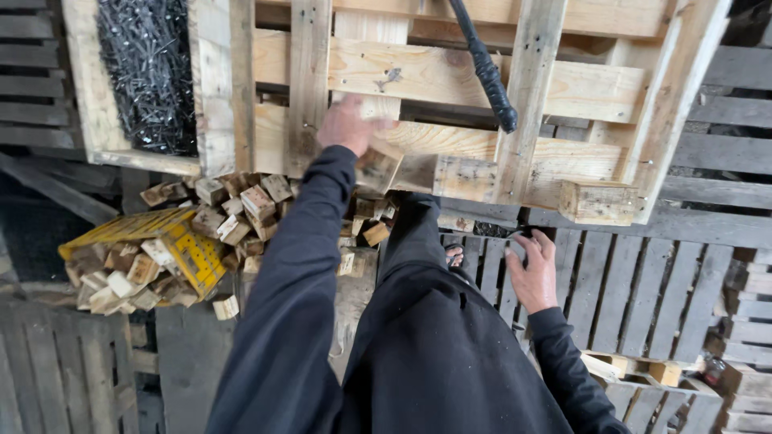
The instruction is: The person dismantles wooden pallets using a claw hammer, prying apart planks and pulling out nails. They collect the removed nails in a container and stack the salvaged wood blocks and planks on a pile.
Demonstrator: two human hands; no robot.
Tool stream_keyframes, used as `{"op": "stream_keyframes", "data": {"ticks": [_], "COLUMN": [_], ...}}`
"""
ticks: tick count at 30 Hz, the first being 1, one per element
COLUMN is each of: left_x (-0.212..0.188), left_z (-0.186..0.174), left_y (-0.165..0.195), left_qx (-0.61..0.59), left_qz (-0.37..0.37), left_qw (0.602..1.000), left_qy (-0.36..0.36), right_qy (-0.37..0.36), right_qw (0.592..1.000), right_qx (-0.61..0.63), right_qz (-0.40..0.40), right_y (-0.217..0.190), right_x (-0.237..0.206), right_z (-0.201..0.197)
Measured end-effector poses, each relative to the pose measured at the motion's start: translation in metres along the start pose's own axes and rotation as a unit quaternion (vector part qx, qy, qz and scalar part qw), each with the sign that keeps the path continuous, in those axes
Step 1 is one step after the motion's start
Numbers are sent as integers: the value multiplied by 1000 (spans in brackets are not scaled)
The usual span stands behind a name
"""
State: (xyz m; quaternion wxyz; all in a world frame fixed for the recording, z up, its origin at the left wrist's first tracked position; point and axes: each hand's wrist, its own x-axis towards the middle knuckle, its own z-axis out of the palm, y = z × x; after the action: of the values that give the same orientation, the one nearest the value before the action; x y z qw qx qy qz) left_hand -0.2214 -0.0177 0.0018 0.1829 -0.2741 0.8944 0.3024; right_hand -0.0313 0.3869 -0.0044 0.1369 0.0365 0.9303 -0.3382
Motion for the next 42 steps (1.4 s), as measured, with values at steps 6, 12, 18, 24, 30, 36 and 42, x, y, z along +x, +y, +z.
{"op": "stream_keyframes", "data": {"ticks": [6,12,18,24,30,36,42], "left_x": [-26,-47,-60,-86,-120,-124,-127], "left_z": [-9,-7,-23,-24,65,125,134], "left_y": [-30,-43,-77,-43,52,69,63], "left_qx": [-45,283,298,350,245,162,123], "left_qz": [351,415,293,255,344,373,384], "left_qw": [929,864,908,900,899,912,914], "left_qy": [109,-35,-44,-52,-113,-57,-42], "right_qy": [-11,-34,-26,28,213,71,68], "right_qw": [998,998,998,997,970,968,968], "right_qx": [34,-2,19,51,-58,-225,-228], "right_qz": [51,57,47,50,-100,-87,-81], "right_y": [21,24,18,25,33,48,71], "right_x": [-5,-1,-6,-36,-4,68,72], "right_z": [-12,-18,-18,-31,-70,-101,-100]}}
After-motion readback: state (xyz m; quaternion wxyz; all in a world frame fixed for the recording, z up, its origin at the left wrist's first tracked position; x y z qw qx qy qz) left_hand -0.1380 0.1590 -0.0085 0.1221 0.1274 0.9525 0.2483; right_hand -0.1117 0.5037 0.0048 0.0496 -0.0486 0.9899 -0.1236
